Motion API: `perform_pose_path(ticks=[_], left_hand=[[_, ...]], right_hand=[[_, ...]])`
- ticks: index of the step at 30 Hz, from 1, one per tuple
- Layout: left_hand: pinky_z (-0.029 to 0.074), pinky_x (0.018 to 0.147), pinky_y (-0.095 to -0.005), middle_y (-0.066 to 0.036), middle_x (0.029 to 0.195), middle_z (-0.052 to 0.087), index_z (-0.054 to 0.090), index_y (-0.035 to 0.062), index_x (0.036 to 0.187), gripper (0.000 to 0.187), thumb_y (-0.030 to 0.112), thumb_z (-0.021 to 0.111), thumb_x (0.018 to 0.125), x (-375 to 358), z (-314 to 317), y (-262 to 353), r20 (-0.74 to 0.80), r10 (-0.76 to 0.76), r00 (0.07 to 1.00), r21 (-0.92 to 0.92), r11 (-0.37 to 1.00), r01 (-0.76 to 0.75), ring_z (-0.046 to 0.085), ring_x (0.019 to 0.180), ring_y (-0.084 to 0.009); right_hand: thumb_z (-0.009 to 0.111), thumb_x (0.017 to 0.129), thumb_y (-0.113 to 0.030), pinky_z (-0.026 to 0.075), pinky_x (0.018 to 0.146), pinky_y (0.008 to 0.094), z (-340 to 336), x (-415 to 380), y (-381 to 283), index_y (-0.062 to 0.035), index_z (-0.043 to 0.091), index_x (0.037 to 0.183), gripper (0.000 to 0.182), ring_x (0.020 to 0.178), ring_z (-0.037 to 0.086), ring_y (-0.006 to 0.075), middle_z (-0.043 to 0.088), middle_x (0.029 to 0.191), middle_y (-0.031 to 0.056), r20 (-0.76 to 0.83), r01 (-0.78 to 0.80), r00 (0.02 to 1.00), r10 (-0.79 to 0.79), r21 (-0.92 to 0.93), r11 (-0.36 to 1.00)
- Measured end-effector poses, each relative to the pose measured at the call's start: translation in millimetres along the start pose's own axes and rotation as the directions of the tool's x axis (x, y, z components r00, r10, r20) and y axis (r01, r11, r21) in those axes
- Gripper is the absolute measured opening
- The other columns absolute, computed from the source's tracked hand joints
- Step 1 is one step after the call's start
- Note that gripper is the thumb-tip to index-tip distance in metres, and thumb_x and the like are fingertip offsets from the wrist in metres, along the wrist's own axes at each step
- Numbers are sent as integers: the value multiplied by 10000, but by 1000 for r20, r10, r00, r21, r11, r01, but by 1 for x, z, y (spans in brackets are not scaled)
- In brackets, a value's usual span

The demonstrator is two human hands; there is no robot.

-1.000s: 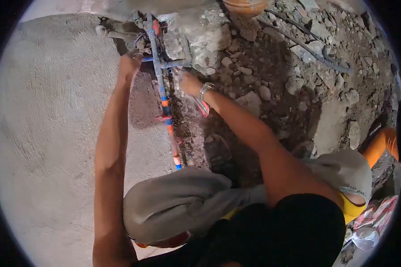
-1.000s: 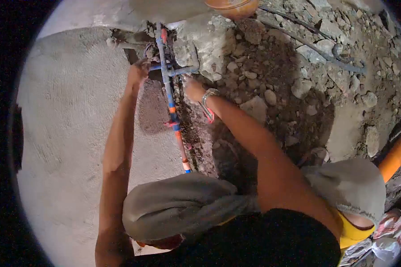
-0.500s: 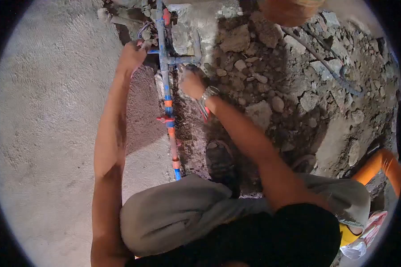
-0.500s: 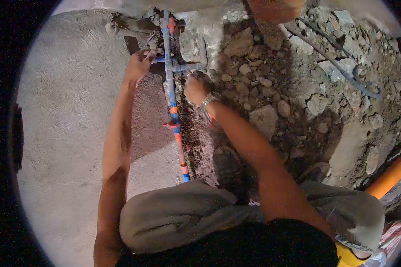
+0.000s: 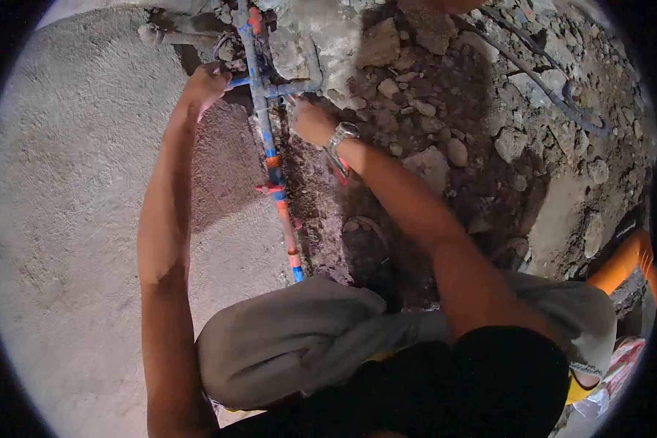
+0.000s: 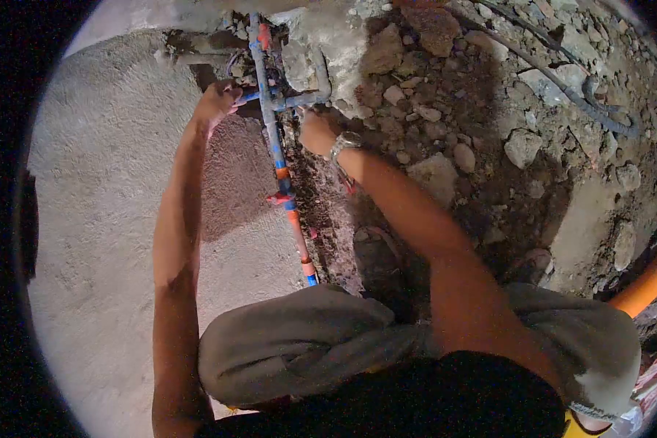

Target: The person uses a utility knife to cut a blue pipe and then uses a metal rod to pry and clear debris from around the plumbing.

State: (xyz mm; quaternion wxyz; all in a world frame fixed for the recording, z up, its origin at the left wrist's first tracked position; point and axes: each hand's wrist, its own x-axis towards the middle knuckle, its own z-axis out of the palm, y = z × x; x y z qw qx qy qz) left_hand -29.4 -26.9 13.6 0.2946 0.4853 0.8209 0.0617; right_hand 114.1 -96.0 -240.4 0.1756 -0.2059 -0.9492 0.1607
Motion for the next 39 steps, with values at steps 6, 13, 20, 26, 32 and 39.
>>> perform_pose_path(ticks=[6,13,20,26,32,39], left_hand=[[427,564,-285,-84,731,608,607,-26,928,211,158,572,831,-3,-7,4,85,80,993,-63,995,-75,535,639,-135],[417,568,-316,-66,695,584,617,-22,914,239,167,596,770,12,-16,1,116,147,982,100,982,-159,513,624,-154],[415,567,-332,-70,665,566,614,-27,876,221,155,591,754,9,-16,0,151,198,969,91,973,-213,515,623,-167],[443,640,-355,-137,743,608,608,-31,925,272,183,610,758,7,-17,11,211,99,972,219,965,-146,565,706,-204],[460,698,-393,-177,794,631,609,-10,1000,313,195,551,770,13,-16,3,181,204,962,416,870,-263,599,758,-283],[484,621,-330,-113,752,620,623,-1,1012,291,164,526,793,16,-5,-1,92,9,996,63,998,-15,578,676,-205]], right_hand=[[524,755,-115,463,760,458,-52,8,-10,29,586,885,203,872,569,392,595,838,216,141,-459,831,539,722,518],[489,810,-112,490,736,478,-85,-10,-19,48,571,942,223,850,611,416,615,864,266,161,-478,803,574,749,458],[474,801,-90,492,733,467,-79,-5,-22,20,570,1011,256,892,605,413,619,918,270,247,-564,781,574,673,478],[512,769,-91,480,770,502,-46,7,-21,43,577,938,225,874,603,425,612,885,285,130,-493,804,580,692,527],[534,750,-91,484,747,489,-46,0,-12,28,621,870,190,855,605,422,630,860,240,50,-426,842,537,672,605],[509,759,-105,485,664,455,-90,-17,3,56,632,736,203,691,598,395,599,760,234,-87,38,996,-15,261,965]])
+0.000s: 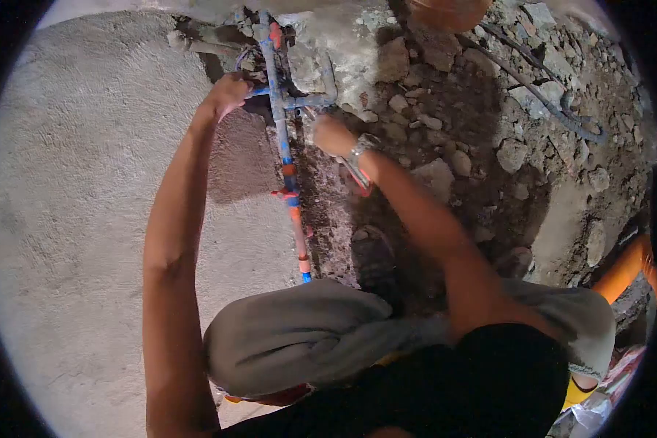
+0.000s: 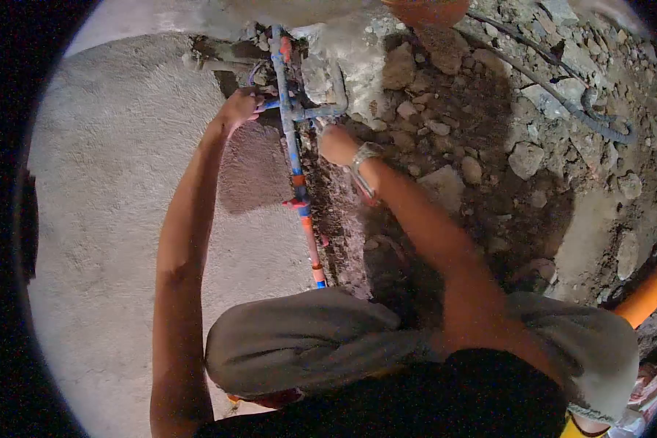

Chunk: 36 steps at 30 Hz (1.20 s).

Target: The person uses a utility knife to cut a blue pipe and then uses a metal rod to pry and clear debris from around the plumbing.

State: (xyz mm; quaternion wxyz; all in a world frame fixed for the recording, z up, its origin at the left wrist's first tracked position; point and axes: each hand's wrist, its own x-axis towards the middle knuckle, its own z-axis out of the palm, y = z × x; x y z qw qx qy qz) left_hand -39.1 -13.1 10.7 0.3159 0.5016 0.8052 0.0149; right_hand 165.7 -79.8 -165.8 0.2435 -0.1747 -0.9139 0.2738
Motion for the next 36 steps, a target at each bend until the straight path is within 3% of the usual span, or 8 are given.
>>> perform_pose_path(ticks=[4,9,12,16,20,31,33,36], left_hand=[[455,607,-320,-69,734,589,617,-19,949,242,168,563,805,-6,-9,2,103,94,990,79,992,-103,537,678,-163],[405,631,-281,-22,766,539,586,-26,919,268,205,626,789,-4,-20,3,151,163,975,207,959,-193,467,717,-126],[385,607,-286,-19,763,533,596,-12,912,257,212,630,791,-11,-8,3,97,238,966,223,941,-254,442,708,-124],[449,699,-360,-158,794,625,586,-36,909,261,186,605,774,-10,-15,7,129,221,967,112,965,-235,572,767,-242],[445,712,-353,-147,827,633,589,-42,950,290,185,600,769,0,-14,-12,144,256,956,225,932,-283,556,779,-208],[433,757,-333,-107,873,627,597,-41,1024,313,166,599,789,-18,-10,-8,149,462,874,16,883,-469,532,825,-191],[422,771,-328,-81,889,612,589,-31,1048,321,196,608,821,-12,-18,-11,143,617,774,-105,787,-608,512,861,-172],[422,685,-322,-64,840,579,592,-30,1043,288,134,588,806,-12,-9,6,110,207,972,257,939,-229,492,758,-165]], right_hand=[[539,737,-110,494,646,419,91,37,40,-1,668,663,184,680,619,285,612,688,169,-44,-486,850,525,317,814],[552,724,-124,480,639,428,46,12,14,-13,665,703,159,705,616,306,619,725,173,128,87,990,-51,-292,952],[572,716,-125,478,622,413,95,37,15,-40,679,674,143,679,607,273,637,775,132,-92,-473,845,527,331,817],[555,767,-97,496,703,457,8,6,-2,49,637,913,222,804,628,372,642,816,213,307,20,951,46,-208,978],[590,712,-134,477,582,391,22,0,-4,-61,687,677,126,637,603,278,624,655,110,92,-127,984,152,-234,964],[552,745,-130,457,628,438,14,7,-24,-14,663,694,169,725,562,321,600,722,167,24,-618,738,675,427,660],[557,742,-135,472,650,448,108,11,22,-17,661,719,159,732,591,329,609,742,178,-125,-183,973,196,109,977],[575,722,-189,490,715,477,44,16,0,-1,656,802,220,779,626,376,624,793,205,42,-566,782,622,468,679]])
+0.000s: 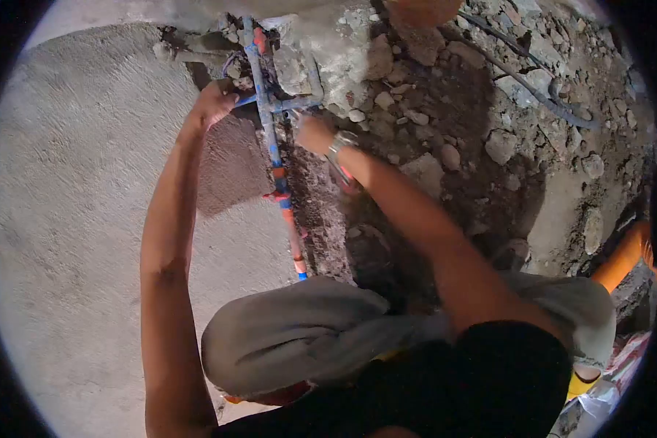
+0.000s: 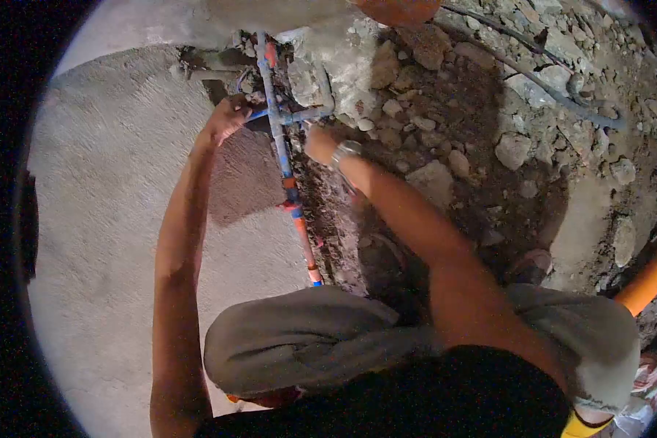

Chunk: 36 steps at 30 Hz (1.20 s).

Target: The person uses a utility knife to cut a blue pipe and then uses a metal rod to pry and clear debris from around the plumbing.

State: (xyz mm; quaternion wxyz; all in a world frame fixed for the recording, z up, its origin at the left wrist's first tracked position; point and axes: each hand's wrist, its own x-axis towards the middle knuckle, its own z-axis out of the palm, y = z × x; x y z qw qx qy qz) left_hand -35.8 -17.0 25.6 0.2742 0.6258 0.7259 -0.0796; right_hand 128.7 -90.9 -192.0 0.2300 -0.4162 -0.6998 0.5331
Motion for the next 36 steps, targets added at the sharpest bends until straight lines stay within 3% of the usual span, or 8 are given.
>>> perform_pose_path(ticks=[5,7,11,21,22,26,29,36], left_hand=[[458,756,-382,-195,884,652,602,12,1032,294,113,550,761,-2,27,-6,-281,8,960,-112,993,-41,613,857,-307],[464,755,-433,-250,886,630,584,16,1039,290,128,535,775,-17,44,6,-537,104,837,-125,972,-201,604,895,-407],[462,750,-459,-267,888,618,569,20,1058,298,130,532,784,-14,54,-7,-549,-63,834,56,992,111,584,893,-438],[477,643,-326,-127,981,621,386,32,1343,527,43,555,844,17,31,-60,-176,40,984,105,994,-22,594,778,-197],[481,644,-324,-133,994,616,376,40,1347,537,46,562,843,18,25,-60,-165,47,985,53,998,-39,601,788,-198],[519,642,-319,-144,1043,596,318,52,1354,579,49,583,839,0,6,-3,132,-165,977,-438,875,207,624,801,-194],[549,648,-310,-148,1061,584,250,47,1364,626,59,595,841,22,4,-22,266,-178,947,-286,924,255,627,778,-204],[573,600,-368,-155,979,603,297,86,1301,547,50,597,845,17,1,5,211,-366,906,-161,902,402,634,751,-222]], right_hand=[[571,718,-185,491,727,480,-43,-9,-26,11,638,864,254,817,620,393,627,837,233,52,-75,996,78,-61,995],[559,730,-187,489,728,477,1,16,25,16,621,874,256,832,618,404,631,871,239,314,489,871,-378,-471,734],[546,736,-158,474,705,474,-28,-6,-1,24,618,775,199,789,597,404,615,849,241,149,249,964,-219,-224,942],[554,756,-125,496,686,442,40,14,20,17,657,744,176,779,612,372,616,794,233,254,440,898,-359,-561,702],[539,769,-142,488,751,461,-8,-17,-12,14,644,737,191,877,616,395,628,855,258,80,14,997,-10,-58,998],[530,770,-136,479,766,485,40,12,2,25,631,828,199,878,622,403,624,865,280,11,-177,984,178,197,964],[515,758,-133,461,710,465,1,-17,-7,25,635,759,198,753,573,398,610,779,235,55,313,949,-309,-266,912],[506,751,-134,463,770,472,-27,-24,-26,49,603,831,222,863,582,417,596,885,283,86,33,996,-33,1,999]])
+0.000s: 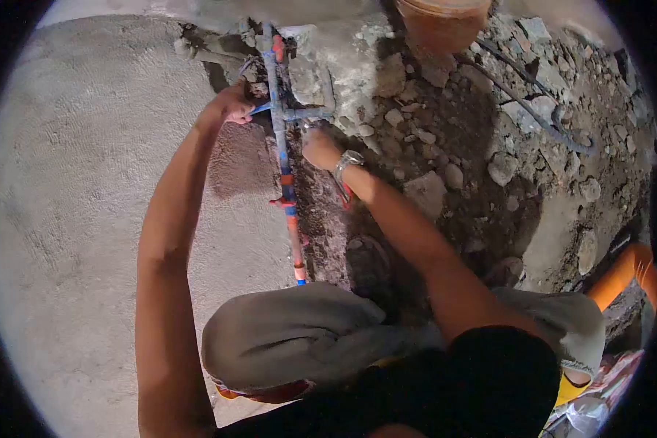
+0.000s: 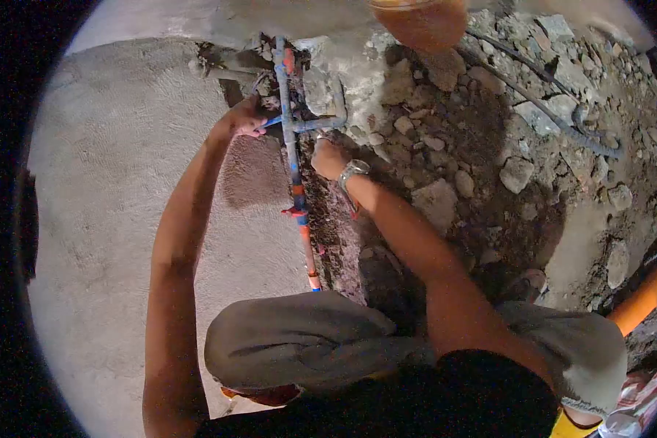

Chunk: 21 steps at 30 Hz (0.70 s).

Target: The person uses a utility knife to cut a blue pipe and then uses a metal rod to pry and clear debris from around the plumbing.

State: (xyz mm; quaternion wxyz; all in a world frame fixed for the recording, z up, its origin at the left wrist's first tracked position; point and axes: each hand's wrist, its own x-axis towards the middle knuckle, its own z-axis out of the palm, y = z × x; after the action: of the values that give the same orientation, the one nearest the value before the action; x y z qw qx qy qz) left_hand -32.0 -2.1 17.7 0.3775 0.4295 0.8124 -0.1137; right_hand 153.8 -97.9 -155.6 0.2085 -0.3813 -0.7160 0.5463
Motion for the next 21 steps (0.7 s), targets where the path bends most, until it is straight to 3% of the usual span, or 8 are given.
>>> perform_pose_path(ticks=[7,8,11,13,15,17,19,21], left_hand=[[572,580,-358,-122,923,618,374,83,1278,530,14,609,808,-15,5,16,-72,1,997,52,999,2,619,690,-208],[529,476,-332,-143,751,618,506,-1,1070,360,142,650,773,-12,5,6,-98,120,988,40,992,-116,627,583,-204],[532,500,-343,-175,733,625,495,-10,1076,401,141,659,742,17,-2,-28,-107,289,951,149,951,-273,648,589,-229],[543,550,-335,-85,902,628,486,55,1178,465,58,642,740,11,-6,-19,-116,339,934,229,924,-306,604,687,-180],[525,552,-307,-83,824,639,514,50,1165,482,100,673,713,4,0,2,-131,112,985,390,919,-52,586,669,-134],[514,573,-311,-103,744,638,529,45,1149,480,137,672,700,14,3,-12,-143,199,970,405,906,-126,587,631,-140],[514,710,-410,-220,859,647,543,36,1084,425,204,668,714,11,1,-14,-152,385,910,477,835,-273,637,863,-371],[503,745,-425,-211,904,647,537,69,1114,455,222,678,709,4,-5,-19,-151,405,902,571,780,-254,616,890,-396]], right_hand=[[515,749,-135,463,767,478,13,-1,18,29,611,833,207,826,598,404,612,838,245,-48,-11,999,12,19,1000],[516,742,-128,458,763,470,10,-4,17,17,595,850,197,796,580,415,595,804,252,-61,-57,996,63,101,993],[522,740,-137,467,733,471,21,-6,19,8,608,829,190,782,578,417,597,778,231,-71,9,997,-4,74,997],[524,741,-144,470,697,465,9,-12,5,-11,614,744,161,788,583,400,602,772,217,-162,-16,986,33,107,994],[535,731,-148,468,674,451,-4,-7,-3,-22,603,677,153,792,583,369,608,794,199,-4,-78,997,79,98,992],[543,723,-157,472,683,436,39,5,40,-24,600,655,160,797,578,342,610,799,189,27,279,960,-278,-128,952],[541,728,-161,479,682,439,26,-10,36,-18,604,668,167,796,576,347,604,772,195,-90,305,945,-314,-99,947],[535,738,-156,480,683,445,-2,-22,11,-12,603,677,171,794,575,356,599,758,202,-135,347,923,-361,-114,931]])
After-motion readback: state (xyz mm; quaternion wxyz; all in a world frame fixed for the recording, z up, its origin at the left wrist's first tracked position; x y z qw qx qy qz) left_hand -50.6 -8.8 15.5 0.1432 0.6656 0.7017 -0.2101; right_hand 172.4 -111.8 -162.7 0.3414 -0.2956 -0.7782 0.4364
